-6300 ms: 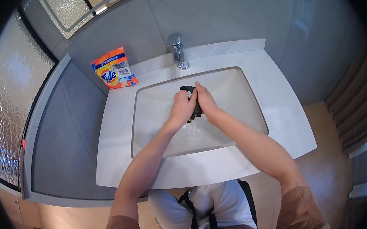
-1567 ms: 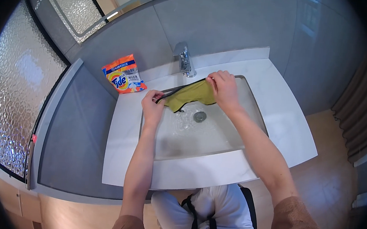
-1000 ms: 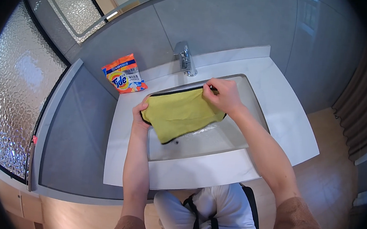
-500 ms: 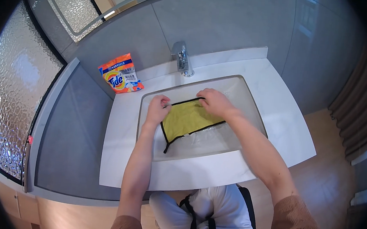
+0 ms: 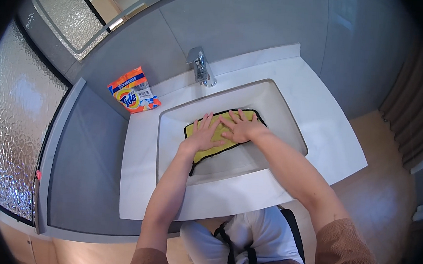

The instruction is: The person carries a cloth from a desk to a bathroom sink, turns on the faucet, washes and rinses the cloth by hand, wrings it out, and spreads it out in the basin.

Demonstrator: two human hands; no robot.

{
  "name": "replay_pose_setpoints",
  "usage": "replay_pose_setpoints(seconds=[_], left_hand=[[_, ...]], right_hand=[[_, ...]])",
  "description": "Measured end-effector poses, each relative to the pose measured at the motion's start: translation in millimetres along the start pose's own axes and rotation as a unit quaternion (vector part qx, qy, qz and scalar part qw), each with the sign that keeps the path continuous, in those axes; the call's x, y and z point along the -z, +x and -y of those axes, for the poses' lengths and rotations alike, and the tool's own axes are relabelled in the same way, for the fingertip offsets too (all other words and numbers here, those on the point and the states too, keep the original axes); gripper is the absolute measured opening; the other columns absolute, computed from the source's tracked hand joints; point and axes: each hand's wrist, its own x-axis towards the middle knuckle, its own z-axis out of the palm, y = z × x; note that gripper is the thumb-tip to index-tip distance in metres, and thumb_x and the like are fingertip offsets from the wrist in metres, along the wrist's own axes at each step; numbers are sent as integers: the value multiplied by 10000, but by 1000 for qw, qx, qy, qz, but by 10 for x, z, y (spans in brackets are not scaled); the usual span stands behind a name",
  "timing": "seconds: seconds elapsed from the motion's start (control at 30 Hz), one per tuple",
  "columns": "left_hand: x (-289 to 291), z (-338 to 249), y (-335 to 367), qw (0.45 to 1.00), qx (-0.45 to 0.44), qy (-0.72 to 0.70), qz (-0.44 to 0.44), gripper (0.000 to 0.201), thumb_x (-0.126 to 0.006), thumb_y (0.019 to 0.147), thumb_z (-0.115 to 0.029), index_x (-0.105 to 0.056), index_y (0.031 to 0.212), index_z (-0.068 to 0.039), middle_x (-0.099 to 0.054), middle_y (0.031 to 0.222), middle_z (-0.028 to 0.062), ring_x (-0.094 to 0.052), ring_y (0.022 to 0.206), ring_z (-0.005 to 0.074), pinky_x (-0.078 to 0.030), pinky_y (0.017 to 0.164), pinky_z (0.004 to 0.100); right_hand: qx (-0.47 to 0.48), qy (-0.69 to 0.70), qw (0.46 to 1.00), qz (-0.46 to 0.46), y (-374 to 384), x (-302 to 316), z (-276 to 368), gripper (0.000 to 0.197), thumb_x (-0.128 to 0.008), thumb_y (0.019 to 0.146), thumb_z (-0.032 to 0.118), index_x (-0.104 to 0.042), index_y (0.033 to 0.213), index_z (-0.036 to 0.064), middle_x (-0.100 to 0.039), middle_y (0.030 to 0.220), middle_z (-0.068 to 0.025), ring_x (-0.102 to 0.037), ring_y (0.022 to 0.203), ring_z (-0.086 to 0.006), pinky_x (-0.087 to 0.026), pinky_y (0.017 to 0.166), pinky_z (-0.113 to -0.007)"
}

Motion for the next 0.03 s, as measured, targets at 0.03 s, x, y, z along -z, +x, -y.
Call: replay_pose_setpoints(seconds=[0.03], left_hand=[[-14,-23,-1,1000,0,-9,-9,1064,-653,847,-624,-69,1605,-159,-14,1658,189,1,1537,340,-38,1219,560]], right_hand=[[-21,-2,1000,5,17,2,-21,808,-293,981,684,18,1604,273,58,1678,-42,37,1539,-327,-73,1195,-638]])
